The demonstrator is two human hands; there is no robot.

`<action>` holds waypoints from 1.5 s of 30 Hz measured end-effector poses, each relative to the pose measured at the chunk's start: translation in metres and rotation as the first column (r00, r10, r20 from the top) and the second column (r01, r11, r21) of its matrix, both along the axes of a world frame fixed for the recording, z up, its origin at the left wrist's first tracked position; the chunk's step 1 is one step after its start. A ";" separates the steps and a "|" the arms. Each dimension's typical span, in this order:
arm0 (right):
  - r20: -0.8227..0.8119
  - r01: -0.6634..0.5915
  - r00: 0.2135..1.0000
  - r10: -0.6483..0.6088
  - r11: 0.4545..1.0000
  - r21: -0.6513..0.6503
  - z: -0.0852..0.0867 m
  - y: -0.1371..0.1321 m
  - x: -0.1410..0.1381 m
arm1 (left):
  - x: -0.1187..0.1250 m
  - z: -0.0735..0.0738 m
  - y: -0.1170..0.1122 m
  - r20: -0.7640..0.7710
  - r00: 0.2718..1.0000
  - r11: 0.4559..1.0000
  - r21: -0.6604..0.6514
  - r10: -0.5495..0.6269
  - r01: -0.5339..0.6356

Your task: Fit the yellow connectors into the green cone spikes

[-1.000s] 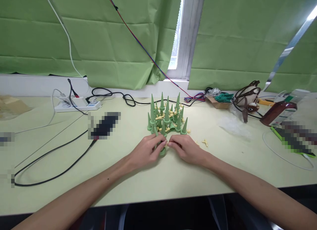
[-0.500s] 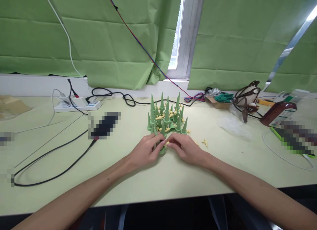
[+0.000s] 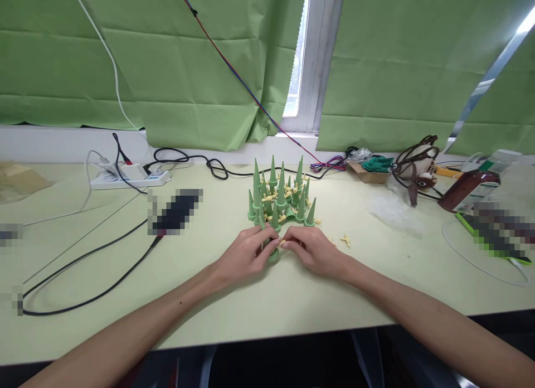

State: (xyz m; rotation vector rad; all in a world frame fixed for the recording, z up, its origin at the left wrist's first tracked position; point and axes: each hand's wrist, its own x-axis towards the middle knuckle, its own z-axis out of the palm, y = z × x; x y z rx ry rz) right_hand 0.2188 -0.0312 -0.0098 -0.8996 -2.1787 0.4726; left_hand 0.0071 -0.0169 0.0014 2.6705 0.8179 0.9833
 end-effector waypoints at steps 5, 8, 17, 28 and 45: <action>0.021 0.002 1.000 -0.002 1.000 0.017 -0.001 0.001 0.000 | 0.000 0.002 -0.001 -0.003 1.000 1.000 -0.012 0.000 0.000; 0.021 0.006 1.000 -0.006 1.000 0.014 0.000 0.000 0.000 | 0.000 0.001 -0.001 -0.002 1.000 1.000 -0.009 0.012 -0.012; -0.001 0.003 1.000 -0.003 1.000 0.011 0.002 -0.004 -0.002 | 0.000 -0.001 0.002 0.018 0.998 0.998 -0.003 0.063 -0.063; 0.013 -0.029 1.000 0.028 0.999 0.036 0.002 -0.002 -0.001 | 0.001 0.000 0.001 0.024 0.998 0.997 -0.058 0.051 -0.049; 0.077 -0.023 0.997 0.020 0.999 0.045 0.000 -0.002 0.000 | 0.002 0.001 -0.001 0.038 0.999 0.998 -0.059 0.023 -0.021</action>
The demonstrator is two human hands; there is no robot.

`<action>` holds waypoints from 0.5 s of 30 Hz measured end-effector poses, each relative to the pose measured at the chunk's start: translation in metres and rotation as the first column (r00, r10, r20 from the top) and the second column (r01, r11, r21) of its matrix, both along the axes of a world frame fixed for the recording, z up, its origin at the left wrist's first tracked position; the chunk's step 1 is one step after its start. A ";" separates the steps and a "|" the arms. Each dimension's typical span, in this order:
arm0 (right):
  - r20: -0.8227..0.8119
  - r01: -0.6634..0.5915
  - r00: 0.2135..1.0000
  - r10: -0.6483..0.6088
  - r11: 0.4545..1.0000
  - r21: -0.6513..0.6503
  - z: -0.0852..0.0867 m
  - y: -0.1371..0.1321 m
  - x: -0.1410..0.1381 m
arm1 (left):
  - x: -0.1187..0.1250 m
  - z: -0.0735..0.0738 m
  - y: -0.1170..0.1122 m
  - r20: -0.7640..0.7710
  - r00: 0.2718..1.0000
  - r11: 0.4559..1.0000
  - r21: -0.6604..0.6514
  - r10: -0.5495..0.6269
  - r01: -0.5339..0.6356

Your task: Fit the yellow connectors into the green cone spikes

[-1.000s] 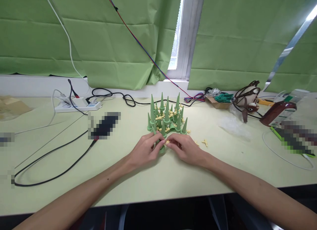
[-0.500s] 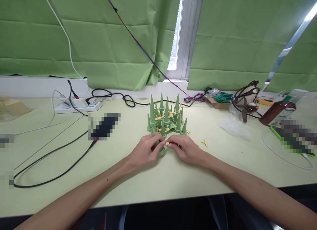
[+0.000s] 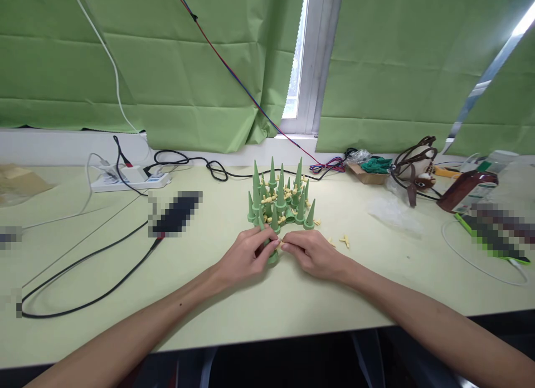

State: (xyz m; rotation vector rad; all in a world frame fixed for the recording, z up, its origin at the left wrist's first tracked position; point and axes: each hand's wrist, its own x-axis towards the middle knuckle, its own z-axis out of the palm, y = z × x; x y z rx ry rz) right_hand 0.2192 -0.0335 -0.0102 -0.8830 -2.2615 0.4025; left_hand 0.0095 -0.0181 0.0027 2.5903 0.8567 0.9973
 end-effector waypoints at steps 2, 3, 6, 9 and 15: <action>-0.003 0.001 1.000 -0.001 1.000 -0.005 0.000 0.000 0.000 | 0.000 0.001 0.000 -0.002 1.000 1.000 0.000 -0.005 0.005; -0.006 0.001 1.000 -0.001 1.000 -0.006 0.000 0.000 0.000 | 0.000 0.001 -0.001 -0.003 1.000 1.000 -0.001 -0.008 0.008; -0.015 0.000 1.000 0.000 1.000 -0.015 0.000 0.000 -0.001 | -0.001 0.002 0.000 -0.002 1.000 1.000 0.000 -0.018 0.018; -0.022 -0.002 1.000 0.001 1.000 -0.019 0.000 0.000 -0.001 | -0.001 0.002 0.000 0.000 1.000 1.000 0.002 -0.021 0.021; -0.026 0.005 1.000 -0.006 0.999 -0.034 0.001 0.000 -0.002 | -0.001 0.001 0.001 -0.011 1.000 1.000 0.002 -0.024 0.024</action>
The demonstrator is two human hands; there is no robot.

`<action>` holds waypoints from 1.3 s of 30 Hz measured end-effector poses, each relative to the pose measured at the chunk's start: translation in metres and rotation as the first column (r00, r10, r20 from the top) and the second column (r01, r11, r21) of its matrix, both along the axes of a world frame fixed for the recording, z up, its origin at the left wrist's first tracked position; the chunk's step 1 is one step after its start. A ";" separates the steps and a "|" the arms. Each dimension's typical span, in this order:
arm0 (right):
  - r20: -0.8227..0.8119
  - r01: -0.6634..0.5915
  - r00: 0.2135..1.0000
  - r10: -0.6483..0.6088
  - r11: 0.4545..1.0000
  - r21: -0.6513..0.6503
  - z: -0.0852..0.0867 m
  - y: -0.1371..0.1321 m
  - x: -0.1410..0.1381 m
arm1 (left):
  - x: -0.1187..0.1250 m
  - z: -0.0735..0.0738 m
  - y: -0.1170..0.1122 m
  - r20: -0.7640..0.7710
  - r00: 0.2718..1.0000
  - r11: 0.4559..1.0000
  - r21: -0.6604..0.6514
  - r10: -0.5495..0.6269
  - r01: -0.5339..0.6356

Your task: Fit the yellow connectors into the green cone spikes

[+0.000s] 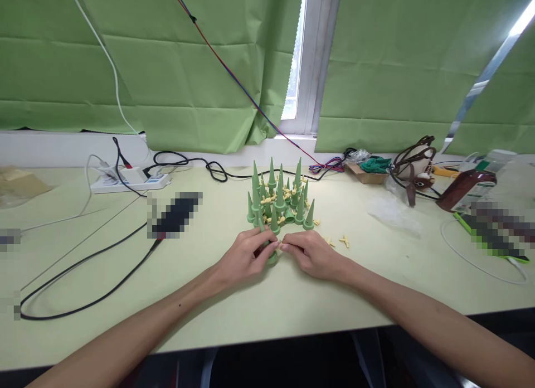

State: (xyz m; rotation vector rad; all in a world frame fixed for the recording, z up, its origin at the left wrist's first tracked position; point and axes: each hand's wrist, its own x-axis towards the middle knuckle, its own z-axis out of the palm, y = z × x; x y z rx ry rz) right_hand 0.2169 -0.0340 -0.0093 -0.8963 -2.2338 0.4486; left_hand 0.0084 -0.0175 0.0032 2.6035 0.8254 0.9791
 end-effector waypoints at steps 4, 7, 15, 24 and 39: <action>0.004 0.005 1.000 -0.005 1.000 -0.019 0.000 0.000 0.000 | -0.001 0.000 0.001 -0.014 1.000 1.000 0.007 -0.007 0.007; 0.002 0.024 1.000 -0.024 0.999 -0.034 0.000 0.000 0.000 | -0.002 0.000 0.002 -0.019 1.000 1.000 0.016 -0.012 0.012; -0.048 0.104 0.993 -0.104 0.995 -0.004 0.000 -0.001 -0.003 | 0.000 -0.001 0.001 -0.031 0.999 1.000 0.021 -0.013 0.013; -0.190 0.165 0.969 -0.156 0.986 0.033 0.007 -0.004 -0.005 | 0.005 -0.002 -0.004 -0.109 0.993 0.997 -0.063 -0.041 0.034; -0.249 0.037 0.968 -0.029 0.999 0.028 0.025 -0.016 -0.016 | 0.004 -0.010 -0.006 -0.042 0.975 0.976 -0.003 -0.220 0.220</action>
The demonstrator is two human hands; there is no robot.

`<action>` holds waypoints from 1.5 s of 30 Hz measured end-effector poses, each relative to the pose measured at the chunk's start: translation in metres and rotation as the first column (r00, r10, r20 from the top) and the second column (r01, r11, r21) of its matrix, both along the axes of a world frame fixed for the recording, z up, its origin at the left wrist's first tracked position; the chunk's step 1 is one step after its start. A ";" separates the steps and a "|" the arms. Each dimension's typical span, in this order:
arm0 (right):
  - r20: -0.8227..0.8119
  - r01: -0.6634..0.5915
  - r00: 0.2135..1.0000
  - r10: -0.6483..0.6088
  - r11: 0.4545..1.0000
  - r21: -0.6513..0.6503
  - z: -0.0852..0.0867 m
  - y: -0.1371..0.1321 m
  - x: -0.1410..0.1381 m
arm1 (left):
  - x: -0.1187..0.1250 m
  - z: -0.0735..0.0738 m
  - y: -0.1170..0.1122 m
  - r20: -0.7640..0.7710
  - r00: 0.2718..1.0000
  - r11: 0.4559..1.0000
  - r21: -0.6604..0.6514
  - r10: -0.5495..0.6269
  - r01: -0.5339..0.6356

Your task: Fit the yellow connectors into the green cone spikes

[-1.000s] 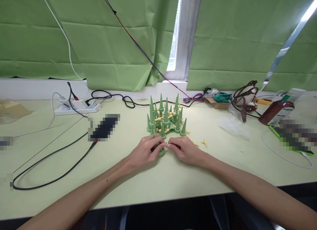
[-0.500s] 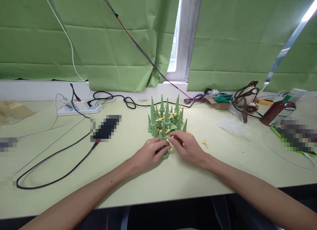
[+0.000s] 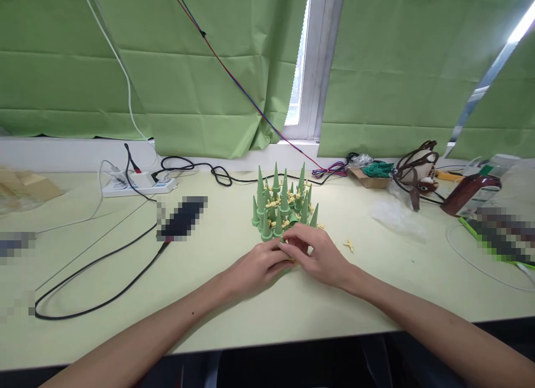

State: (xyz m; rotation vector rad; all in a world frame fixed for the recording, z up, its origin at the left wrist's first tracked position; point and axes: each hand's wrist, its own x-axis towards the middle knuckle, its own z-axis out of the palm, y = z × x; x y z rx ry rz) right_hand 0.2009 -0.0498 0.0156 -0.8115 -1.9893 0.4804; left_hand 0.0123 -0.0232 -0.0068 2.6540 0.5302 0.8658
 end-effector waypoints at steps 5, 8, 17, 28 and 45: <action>0.054 0.008 0.998 -0.009 1.000 0.009 0.003 0.000 0.001 | 0.001 0.001 -0.003 -0.017 1.000 1.000 0.002 0.006 -0.006; 0.103 0.033 0.994 -0.037 0.999 0.042 0.006 0.000 0.003 | 0.001 0.004 -0.005 -0.029 0.999 1.000 0.008 0.028 -0.028; 0.092 0.105 0.989 -0.117 0.987 0.122 0.023 0.003 0.013 | -0.001 0.010 -0.005 0.166 0.985 0.993 0.099 0.046 -0.064; -0.005 0.318 0.947 -0.321 0.936 0.150 0.052 0.026 0.022 | -0.001 0.009 -0.006 0.071 0.996 0.987 0.147 0.062 -0.072; 0.104 0.453 0.878 -0.468 0.881 0.139 0.042 0.071 0.015 | -0.002 0.007 -0.005 -0.060 0.997 0.995 0.089 0.040 -0.035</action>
